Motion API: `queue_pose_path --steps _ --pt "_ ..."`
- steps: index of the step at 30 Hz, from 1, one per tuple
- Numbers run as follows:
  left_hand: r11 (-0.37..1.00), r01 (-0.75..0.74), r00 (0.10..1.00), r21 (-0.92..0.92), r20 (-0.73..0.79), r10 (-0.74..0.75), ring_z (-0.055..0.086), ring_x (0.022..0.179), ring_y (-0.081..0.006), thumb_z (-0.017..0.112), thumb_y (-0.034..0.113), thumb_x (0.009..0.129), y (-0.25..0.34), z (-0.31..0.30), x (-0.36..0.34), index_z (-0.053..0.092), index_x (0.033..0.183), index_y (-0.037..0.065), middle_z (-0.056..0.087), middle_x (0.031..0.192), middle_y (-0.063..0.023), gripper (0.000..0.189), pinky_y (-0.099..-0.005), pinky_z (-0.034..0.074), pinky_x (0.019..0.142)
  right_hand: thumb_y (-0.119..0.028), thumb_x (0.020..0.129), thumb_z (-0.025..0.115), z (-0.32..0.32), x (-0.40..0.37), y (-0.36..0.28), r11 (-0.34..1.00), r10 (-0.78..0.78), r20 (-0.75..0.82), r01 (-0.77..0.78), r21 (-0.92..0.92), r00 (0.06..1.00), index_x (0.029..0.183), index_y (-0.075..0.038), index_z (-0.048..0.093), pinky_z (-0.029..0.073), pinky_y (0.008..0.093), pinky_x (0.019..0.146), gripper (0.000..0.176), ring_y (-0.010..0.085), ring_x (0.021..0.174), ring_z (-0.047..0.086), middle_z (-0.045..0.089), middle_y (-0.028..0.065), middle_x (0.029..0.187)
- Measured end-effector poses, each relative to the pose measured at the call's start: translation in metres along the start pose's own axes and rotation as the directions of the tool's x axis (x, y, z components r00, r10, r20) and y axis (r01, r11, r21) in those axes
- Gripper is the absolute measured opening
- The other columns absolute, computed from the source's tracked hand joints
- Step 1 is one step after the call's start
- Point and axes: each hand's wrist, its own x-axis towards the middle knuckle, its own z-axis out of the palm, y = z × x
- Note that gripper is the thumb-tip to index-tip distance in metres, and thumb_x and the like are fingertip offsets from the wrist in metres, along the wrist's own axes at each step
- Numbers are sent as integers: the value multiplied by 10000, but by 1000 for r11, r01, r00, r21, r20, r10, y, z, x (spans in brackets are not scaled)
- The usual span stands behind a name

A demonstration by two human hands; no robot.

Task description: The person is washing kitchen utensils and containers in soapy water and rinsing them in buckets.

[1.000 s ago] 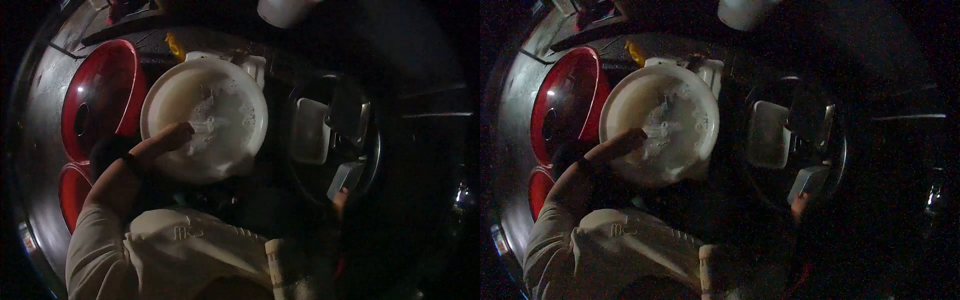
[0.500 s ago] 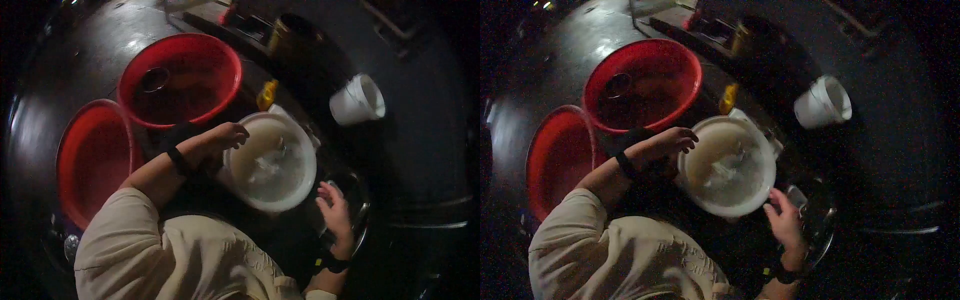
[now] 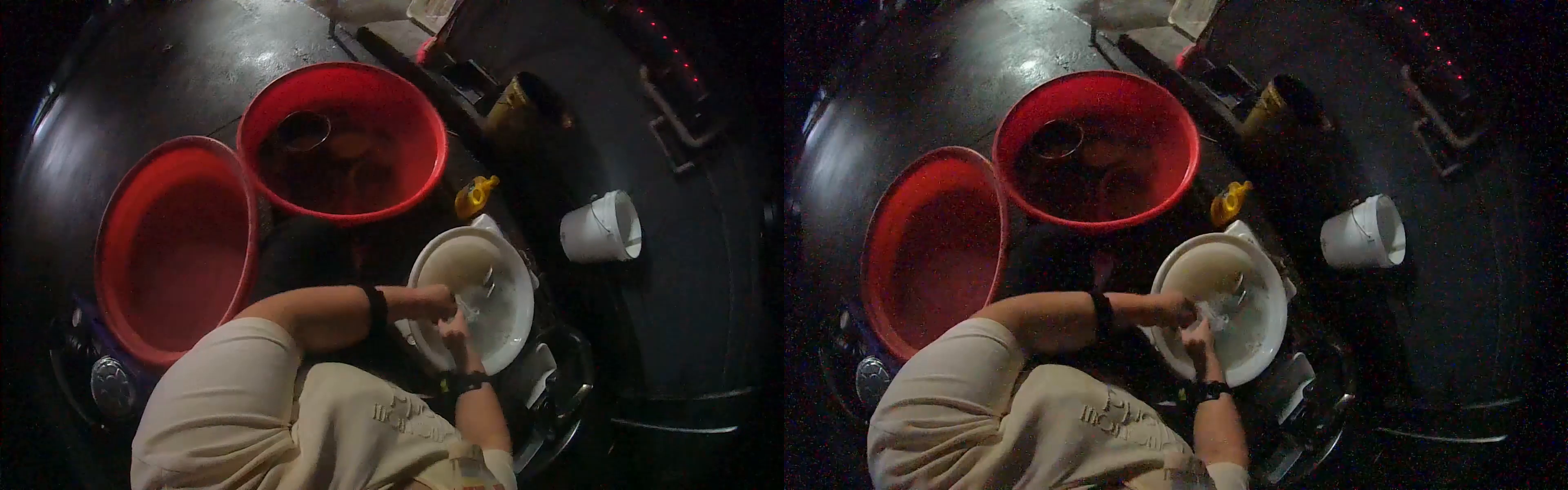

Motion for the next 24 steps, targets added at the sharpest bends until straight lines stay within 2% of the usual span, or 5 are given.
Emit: queue_pose_path --steps 6,9,12,16,24 --pt "819 -254 967 515 166 195 526 587 -175 472 142 781 -73 40 34 593 845 42 564 652 -49 169 -319 420 531 -218 653 685 42 35 78 962 166 -161 -196 -189 973 1281 22 218 325 424 938 818 409 1143 325 352 274 1220" --pt "877 291 949 -382 -4 -317 550 605 -199 489 111 748 -28 14 15 591 860 31 588 699 -66 172 -325 445 542 -203 665 643 19 36 75 970 241 -316 -235 58 918 1278 30 224 344 450 911 778 405 1057 425 396 281 1174" --pt "959 199 980 200 -55 -191 574 550 -210 579 218 719 -76 37 50 629 793 32 588 617 -100 206 -335 460 521 -80 729 549 -28 31 50 862 435 -437 -224 454 787 1292 -8 231 348 423 912 651 378 1069 440 411 249 1198" --pt "614 414 838 -672 18 -545 572 701 -186 511 161 741 -50 14 34 558 1013 -9 594 847 -113 324 -294 463 590 73 736 467 -71 38 51 826 556 -684 -225 517 472 1234 -34 336 327 382 920 526 324 1085 424 406 203 1208" --pt "682 550 752 -482 -69 -656 555 661 -204 510 212 745 -27 28 40 571 1001 37 588 808 -93 316 -336 440 570 -153 715 572 11 55 65 939 8 -579 -205 -277 816 1170 39 352 384 381 860 540 335 1030 472 465 238 1128"
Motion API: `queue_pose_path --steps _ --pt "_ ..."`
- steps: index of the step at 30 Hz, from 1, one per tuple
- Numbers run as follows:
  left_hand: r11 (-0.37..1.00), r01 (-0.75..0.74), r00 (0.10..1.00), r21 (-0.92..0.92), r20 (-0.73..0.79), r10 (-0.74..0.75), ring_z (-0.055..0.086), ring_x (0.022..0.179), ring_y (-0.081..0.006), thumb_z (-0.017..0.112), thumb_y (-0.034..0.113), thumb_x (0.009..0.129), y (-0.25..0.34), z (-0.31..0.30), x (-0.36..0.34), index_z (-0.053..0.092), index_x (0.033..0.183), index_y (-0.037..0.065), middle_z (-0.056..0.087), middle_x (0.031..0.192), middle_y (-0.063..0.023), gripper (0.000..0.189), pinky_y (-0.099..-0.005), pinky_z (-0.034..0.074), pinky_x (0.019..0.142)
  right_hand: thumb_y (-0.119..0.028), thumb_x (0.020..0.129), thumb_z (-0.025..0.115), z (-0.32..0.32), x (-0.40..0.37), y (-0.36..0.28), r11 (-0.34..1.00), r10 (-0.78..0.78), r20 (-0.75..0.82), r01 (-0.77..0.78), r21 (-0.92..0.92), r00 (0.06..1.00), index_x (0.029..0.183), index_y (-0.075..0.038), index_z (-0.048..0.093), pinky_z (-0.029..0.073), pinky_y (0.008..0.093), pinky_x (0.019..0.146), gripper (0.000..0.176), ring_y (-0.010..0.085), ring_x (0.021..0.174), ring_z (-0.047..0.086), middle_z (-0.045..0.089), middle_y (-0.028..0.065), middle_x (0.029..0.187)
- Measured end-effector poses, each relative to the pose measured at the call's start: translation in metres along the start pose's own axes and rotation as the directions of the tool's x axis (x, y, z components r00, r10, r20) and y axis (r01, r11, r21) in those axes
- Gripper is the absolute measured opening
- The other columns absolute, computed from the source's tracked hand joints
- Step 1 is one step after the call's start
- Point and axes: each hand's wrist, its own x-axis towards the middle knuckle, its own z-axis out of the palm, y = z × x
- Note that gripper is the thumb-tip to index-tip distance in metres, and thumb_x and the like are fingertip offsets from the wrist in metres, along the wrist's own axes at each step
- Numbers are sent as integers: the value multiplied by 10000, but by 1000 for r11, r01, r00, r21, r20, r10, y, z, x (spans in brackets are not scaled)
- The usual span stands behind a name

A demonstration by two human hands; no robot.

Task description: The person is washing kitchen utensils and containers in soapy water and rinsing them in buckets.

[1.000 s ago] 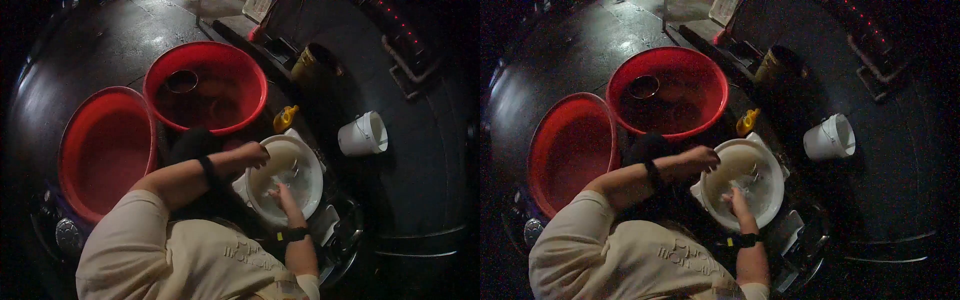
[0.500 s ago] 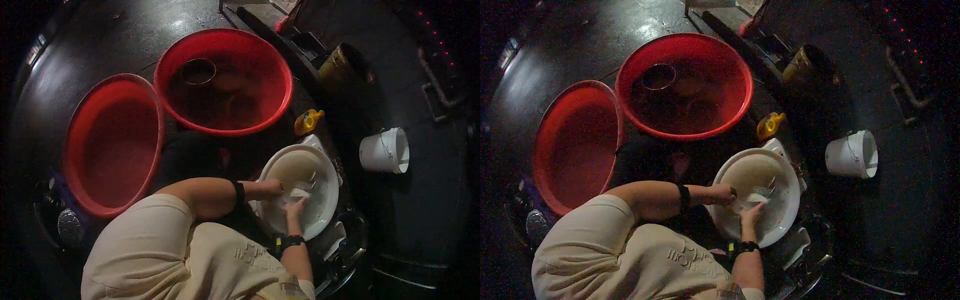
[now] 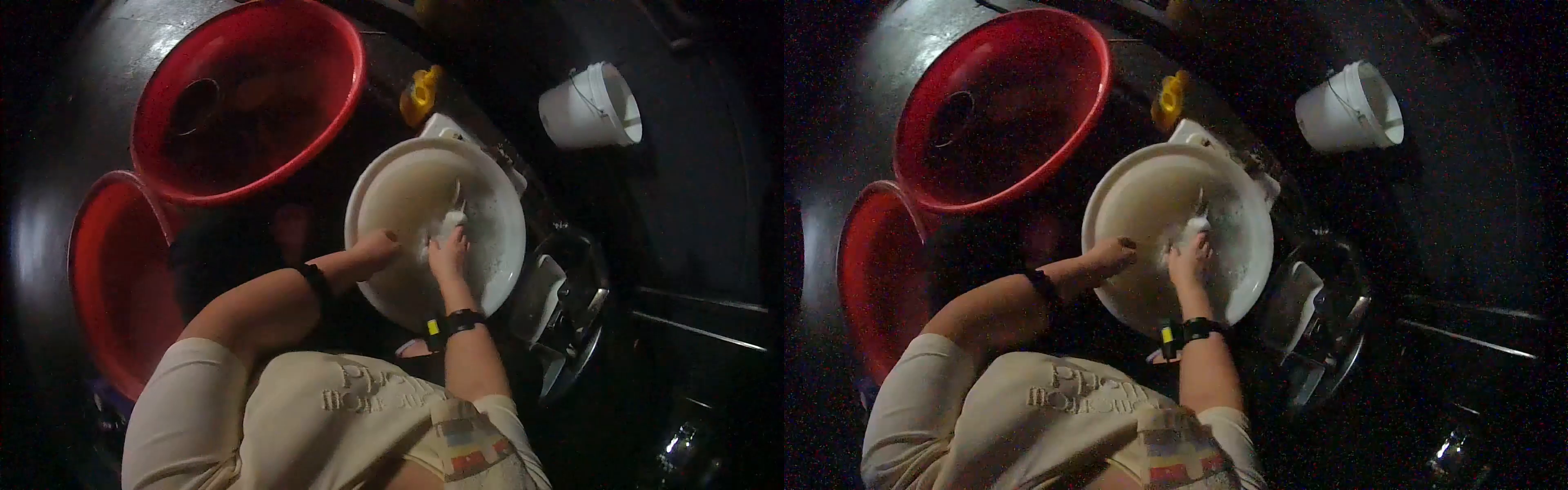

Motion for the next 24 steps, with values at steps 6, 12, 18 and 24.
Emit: queue_pose_path --steps 6,12,18,24 --pt "988 -33 973 148 230 -2 563 715 -233 520 194 749 -12 4 33 578 960 41 588 817 -136 267 -349 436 608 -107 709 536 13 9 19 802 265 506 -479 357 821 1000 60 496 442 348 765 338 313 849 565 576 199 916" --pt "578 -772 615 263 536 578 553 732 -173 559 205 754 -51 11 69 575 933 49 592 825 -70 239 -312 450 613 -35 683 596 -30 4 7 -31 19 705 -705 709 709 962 80 492 452 346 739 319 232 844 559 562 132 905" --pt "841 -533 648 94 684 335 549 661 -121 562 232 788 -11 15 37 538 973 34 598 780 -40 272 -294 455 576 -43 747 558 -57 -6 -7 -208 73 760 -735 645 646 1021 62 470 457 352 757 306 222 859 563 565 130 929" --pt "923 -264 847 280 526 82 542 629 -116 569 243 812 35 9 -21 547 930 8 594 738 -54 264 -273 440 538 -75 790 518 -63 -11 -15 -227 49 688 -663 714 724 1069 39 470 458 339 745 306 219 842 569 566 106 964"
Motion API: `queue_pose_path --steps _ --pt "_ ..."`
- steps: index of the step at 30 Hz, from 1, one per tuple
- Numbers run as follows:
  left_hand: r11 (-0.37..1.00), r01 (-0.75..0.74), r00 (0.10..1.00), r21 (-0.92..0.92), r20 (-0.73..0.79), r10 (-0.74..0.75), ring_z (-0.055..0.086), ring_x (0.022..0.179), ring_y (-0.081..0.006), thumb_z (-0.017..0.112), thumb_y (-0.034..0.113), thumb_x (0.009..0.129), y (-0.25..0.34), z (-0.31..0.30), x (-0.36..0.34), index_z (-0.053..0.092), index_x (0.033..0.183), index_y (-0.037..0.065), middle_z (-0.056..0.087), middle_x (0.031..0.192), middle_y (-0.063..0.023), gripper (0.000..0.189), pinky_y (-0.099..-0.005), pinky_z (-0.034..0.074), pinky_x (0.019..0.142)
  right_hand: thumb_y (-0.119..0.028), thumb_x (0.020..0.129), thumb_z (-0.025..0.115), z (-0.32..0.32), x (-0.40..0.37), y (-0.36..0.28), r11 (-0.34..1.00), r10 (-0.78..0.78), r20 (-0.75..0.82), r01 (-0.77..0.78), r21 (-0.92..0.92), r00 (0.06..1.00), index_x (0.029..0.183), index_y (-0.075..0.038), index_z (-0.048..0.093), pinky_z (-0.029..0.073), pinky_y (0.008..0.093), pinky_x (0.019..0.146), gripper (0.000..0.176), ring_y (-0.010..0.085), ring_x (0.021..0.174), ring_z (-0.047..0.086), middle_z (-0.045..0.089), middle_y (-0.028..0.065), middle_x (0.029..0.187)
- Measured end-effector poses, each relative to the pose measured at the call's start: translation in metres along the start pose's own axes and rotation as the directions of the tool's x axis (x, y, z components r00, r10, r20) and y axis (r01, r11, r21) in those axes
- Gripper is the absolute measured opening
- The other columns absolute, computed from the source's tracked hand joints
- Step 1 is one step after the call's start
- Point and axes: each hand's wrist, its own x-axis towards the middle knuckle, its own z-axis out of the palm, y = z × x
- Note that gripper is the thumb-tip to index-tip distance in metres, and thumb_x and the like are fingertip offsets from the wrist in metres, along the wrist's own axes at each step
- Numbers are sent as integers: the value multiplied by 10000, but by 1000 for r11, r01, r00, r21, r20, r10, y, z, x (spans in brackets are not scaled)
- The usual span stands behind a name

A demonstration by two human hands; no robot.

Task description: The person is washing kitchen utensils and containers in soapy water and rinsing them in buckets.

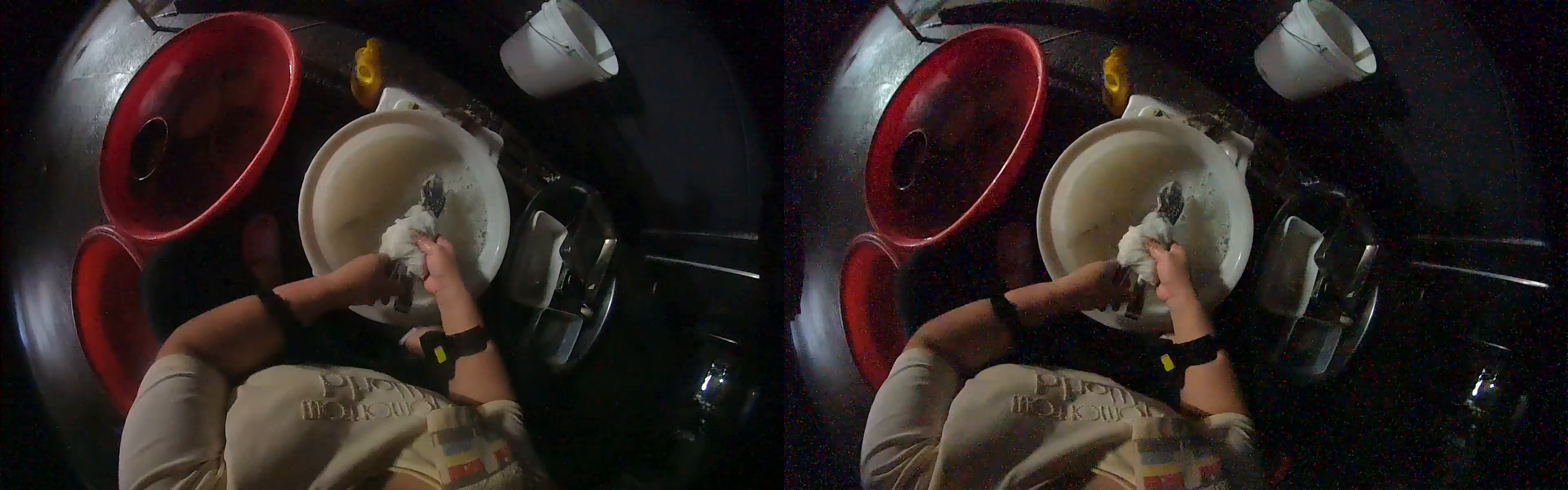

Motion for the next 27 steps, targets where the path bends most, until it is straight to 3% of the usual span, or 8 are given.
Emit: queue_pose_path --steps 3,6,7,13,19,20,22,27 --pt "892 -258 951 371 -64 302 539 648 -120 571 204 809 -8 -1 -7 553 887 -6 589 749 -58 225 -280 437 550 -117 821 490 -8 4 -10 991 -43 -185 18 -134 982 1099 31 448 451 358 740 318 229 918 546 541 122 1026" --pt "952 -241 937 187 -212 278 535 653 -129 571 157 805 -11 -8 -21 554 848 -16 579 731 -53 179 -285 436 574 -179 849 464 -1 -8 -43 948 97 -449 -219 -229 888 1156 24 403 431 373 762 373 240 992 507 501 147 1100" --pt "986 -169 949 9 -267 166 533 651 -133 570 142 803 -8 -11 -27 555 835 -20 575 718 -49 165 -285 435 582 -184 846 466 -21 9 -26 921 -136 -464 -60 -384 875 925 -10 518 441 365 612 199 257 711 546 556 132 776" --pt "970 -243 892 0 -393 223 519 600 -133 539 171 804 0 -32 -80 567 825 -15 568 690 -57 190 -294 422 557 -171 823 442 -104 74 29 20 -781 -2 23 -1000 625 976 -7 483 396 409 735 228 364 875 490 509 209 926" --pt "940 -267 858 -215 -496 130 446 486 -44 539 179 811 24 -58 -136 558 827 15 501 623 24 166 -191 334 410 -80 761 496 -45 28 10 557 -445 -252 45 -829 859 977 -36 495 358 413 826 221 367 975 431 460 213 1007" --pt "923 -285 856 -260 -502 123 450 490 -49 538 179 809 25 -58 -136 554 832 14 500 624 23 167 -193 338 414 -92 755 499 -45 27 42 -200 -671 271 183 -963 690 945 -49 526 357 412 843 197 357 999 423 446 206 1056" --pt "878 -319 852 -357 -513 101 457 498 -57 536 178 807 19 -56 -129 548 841 11 496 628 22 171 -196 348 423 -110 766 481 -32 21 60 -290 -455 344 229 -929 821 925 -34 556 379 426 828 192 336 1013 453 484 203 1070" --pt "787 -364 887 -498 -443 131 453 539 -67 507 203 816 -2 -49 -102 539 817 31 481 641 21 175 -207 372 489 -125 780 482 -50 25 46 342 -495 22 218 -914 869 899 -6 568 407 419 790 189 328 890 530 557 216 938"
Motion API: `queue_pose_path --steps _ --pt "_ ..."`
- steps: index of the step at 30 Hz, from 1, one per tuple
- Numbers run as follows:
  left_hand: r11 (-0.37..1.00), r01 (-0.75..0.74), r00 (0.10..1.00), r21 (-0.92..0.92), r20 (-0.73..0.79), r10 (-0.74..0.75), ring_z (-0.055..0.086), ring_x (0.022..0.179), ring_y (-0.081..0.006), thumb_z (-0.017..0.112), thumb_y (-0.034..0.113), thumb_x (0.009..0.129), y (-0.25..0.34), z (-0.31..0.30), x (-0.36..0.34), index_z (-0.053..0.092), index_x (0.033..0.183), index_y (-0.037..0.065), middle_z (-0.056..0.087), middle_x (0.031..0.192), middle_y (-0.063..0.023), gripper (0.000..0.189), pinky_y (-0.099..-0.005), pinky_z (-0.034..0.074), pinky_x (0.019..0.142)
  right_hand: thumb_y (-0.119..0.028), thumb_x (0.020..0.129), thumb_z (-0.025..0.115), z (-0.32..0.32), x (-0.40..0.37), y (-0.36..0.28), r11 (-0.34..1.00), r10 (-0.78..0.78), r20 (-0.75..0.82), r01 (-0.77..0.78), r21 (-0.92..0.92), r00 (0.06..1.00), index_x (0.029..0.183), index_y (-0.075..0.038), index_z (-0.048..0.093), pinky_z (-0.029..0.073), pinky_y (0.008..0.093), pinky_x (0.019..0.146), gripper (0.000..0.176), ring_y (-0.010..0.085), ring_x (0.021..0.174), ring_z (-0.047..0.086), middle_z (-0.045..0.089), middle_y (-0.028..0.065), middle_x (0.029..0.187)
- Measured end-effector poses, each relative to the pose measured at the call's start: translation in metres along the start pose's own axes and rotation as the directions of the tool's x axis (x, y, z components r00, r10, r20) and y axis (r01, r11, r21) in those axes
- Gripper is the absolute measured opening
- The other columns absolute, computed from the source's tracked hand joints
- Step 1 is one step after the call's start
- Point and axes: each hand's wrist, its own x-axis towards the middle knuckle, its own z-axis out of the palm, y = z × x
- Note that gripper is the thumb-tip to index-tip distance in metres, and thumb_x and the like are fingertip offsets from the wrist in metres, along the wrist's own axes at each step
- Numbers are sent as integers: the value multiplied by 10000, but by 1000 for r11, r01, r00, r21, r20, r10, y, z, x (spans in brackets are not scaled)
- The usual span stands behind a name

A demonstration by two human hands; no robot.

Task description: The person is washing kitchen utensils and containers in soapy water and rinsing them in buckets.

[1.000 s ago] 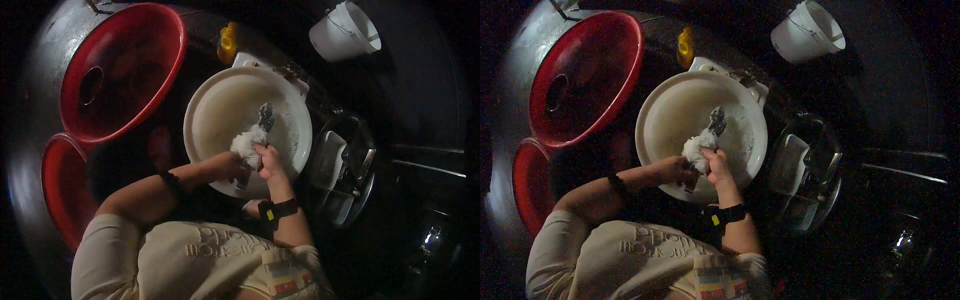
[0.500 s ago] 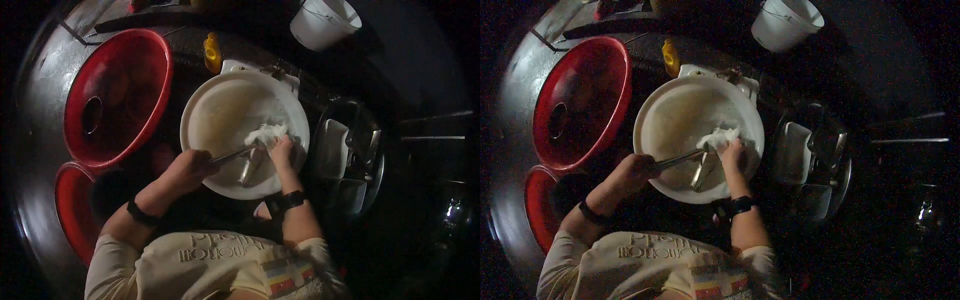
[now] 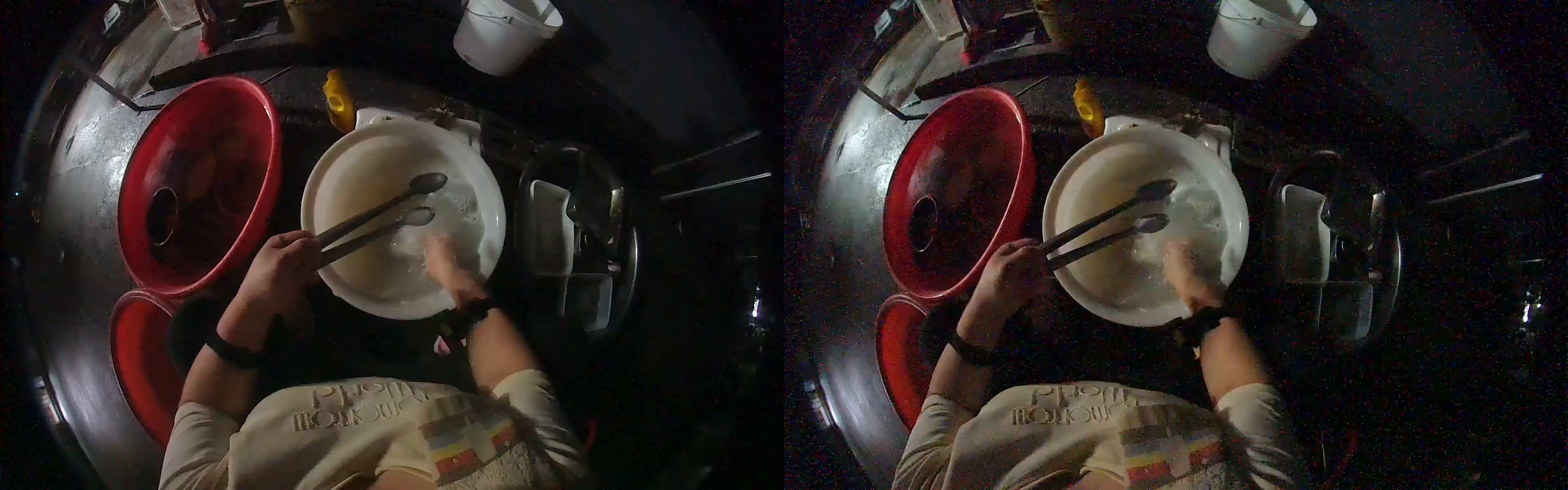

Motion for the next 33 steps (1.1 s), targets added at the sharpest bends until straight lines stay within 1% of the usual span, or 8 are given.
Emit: queue_pose_path --steps 3,5,9,14,23,28,29,33 --pt "995 5 1000 -95 -26 -7 442 557 -73 475 220 830 -18 4 9 529 793 37 471 635 19 194 -220 383 524 -180 819 458 -2 22 20 768 325 97 -322 554 941 909 -29 576 425 367 801 211 256 881 545 584 147 941" --pt "998 -24 997 -56 -70 20 437 564 -75 454 231 839 -31 7 14 525 776 38 468 631 16 215 -225 383 533 -192 822 458 16 40 65 167 260 138 -185 968 956 950 -45 567 431 353 809 223 219 885 546 586 98 960" --pt "999 -32 992 32 -120 35 431 559 -72 426 270 858 -41 21 16 524 731 41 471 627 13 280 -222 365 517 -268 765 515 -39 6 -47 16 -3 583 -583 812 812 1114 -72 475 401 371 846 403 223 896 520 515 40 1045" --pt "999 6 1000 41 27 -7 495 562 -113 471 290 863 -75 31 12 517 886 48 471 627 6 247 -270 440 556 -136 732 579 -13 -13 -81 102 190 384 -407 908 904 1003 -81 519 440 312 715 283 162 816 523 542 33 905" --pt "982 101 970 158 206 -133 438 495 -87 412 300 886 -75 58 -10 474 693 64 493 594 -19 311 -221 365 459 -125 682 620 -55 3 -71 135 511 65 -155 979 857 848 -36 537 427 318 634 206 183 703 510 517 55 800" --pt "943 192 927 273 265 -266 470 551 -112 441 260 867 -60 53 -5 504 765 36 509 637 -32 255 -236 386 499 -178 681 596 -35 -1 -75 213 442 129 -244 946 888 1022 -64 468 436 326 601 382 202 764 516 524 72 942" --pt "929 181 911 322 301 -282 471 584 -117 462 247 859 -60 48 -1 507 805 32 503 663 -28 226 -240 383 516 -104 657 599 -41 -9 -83 372 506 260 -480 795 822 960 -30 484 433 333 579 332 210 692 524 537 72 865" --pt "960 119 943 253 274 -189 490 663 -123 504 182 828 -87 35 16 528 818 19 520 715 -37 165 -259 398 576 -128 725 564 17 -32 -86 528 376 333 -495 690 865 885 -56 515 419 325 519 183 167 640 508 527 53 757"
